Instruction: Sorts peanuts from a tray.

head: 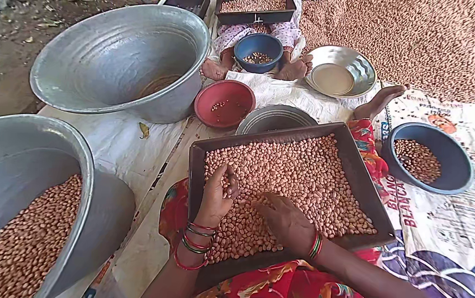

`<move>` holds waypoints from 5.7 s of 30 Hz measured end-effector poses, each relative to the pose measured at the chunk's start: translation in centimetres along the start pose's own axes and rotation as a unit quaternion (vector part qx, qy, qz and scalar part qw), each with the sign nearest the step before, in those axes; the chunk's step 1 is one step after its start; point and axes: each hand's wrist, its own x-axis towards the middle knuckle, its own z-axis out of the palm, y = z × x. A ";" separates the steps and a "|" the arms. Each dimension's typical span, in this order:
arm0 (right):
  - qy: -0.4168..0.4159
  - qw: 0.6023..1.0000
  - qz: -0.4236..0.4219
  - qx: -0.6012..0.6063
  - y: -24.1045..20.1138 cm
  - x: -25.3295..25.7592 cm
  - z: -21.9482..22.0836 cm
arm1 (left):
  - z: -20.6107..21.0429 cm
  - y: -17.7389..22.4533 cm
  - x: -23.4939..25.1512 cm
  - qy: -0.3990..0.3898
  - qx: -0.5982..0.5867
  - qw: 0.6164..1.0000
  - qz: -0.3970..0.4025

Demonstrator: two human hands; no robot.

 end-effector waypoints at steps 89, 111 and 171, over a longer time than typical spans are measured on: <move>0.022 0.960 0.203 -0.189 12.1 6.6 -12.3 | 1.0 -2.5 -1.3 -0.094 0.100 0.980 -0.144; -0.119 0.989 0.086 0.032 0.0 6.7 -11.5 | 0.8 -3.3 -1.7 -0.163 0.119 0.958 -0.202; -0.412 0.897 0.133 -0.088 7.8 -2.4 -9.7 | 1.2 -2.6 -1.4 -0.085 0.084 0.983 -0.142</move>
